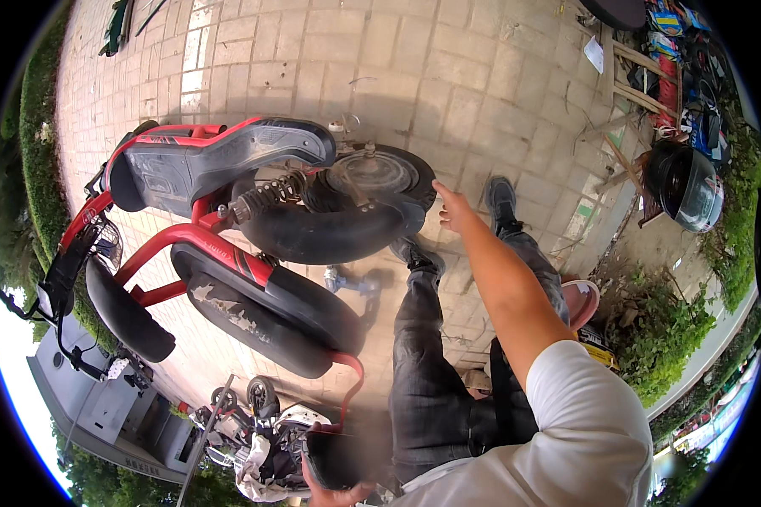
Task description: The person removes the rear wheel of a red electric scooter. They use a wrench to loosen the axle nut, then a cordless impact wrench to remove the bolts securing the wheel. Finally, they detach the wheel from the scooter frame and set it aside.
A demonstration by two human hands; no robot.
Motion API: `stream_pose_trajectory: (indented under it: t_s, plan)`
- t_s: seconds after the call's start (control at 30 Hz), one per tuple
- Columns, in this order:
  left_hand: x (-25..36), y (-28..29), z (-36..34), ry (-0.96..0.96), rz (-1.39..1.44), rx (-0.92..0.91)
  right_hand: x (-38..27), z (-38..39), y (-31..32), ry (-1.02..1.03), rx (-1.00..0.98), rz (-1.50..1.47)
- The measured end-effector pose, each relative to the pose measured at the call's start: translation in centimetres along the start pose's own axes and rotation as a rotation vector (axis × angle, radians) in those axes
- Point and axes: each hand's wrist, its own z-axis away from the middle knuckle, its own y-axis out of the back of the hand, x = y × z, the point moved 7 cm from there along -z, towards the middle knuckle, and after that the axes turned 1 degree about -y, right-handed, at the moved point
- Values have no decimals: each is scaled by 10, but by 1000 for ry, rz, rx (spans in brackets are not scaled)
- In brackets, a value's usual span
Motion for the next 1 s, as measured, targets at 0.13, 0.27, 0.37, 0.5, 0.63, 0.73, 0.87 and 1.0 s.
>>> stream_pose_trajectory:
  t_s: [0.13,0.27,0.37,0.5,0.63,0.73,0.87,1.0]
  plan:
    - [1,-3,-11,96,-111,-9,13,-40,-18,-195,-178,-200]
    - [-9,-7,-18,448,-190,28,17,-62,-35,-308,-313,-356]
    - [-13,-4,-18,631,-285,3,3,-57,-44,-250,-441,-396]
    - [-5,-9,-12,186,-740,-502,-9,-37,-28,-163,-281,-360]
    - [-43,-2,48,88,-1180,-926,-19,-19,-23,-16,-164,-395]
    - [-79,12,91,321,-1320,-1040,-16,-16,-25,-87,-204,-321]
    - [-104,47,117,1080,-656,-178,-35,-40,-26,-150,-321,-320]
    - [-99,41,119,1283,-271,237,-50,-61,-35,-123,-463,-406]
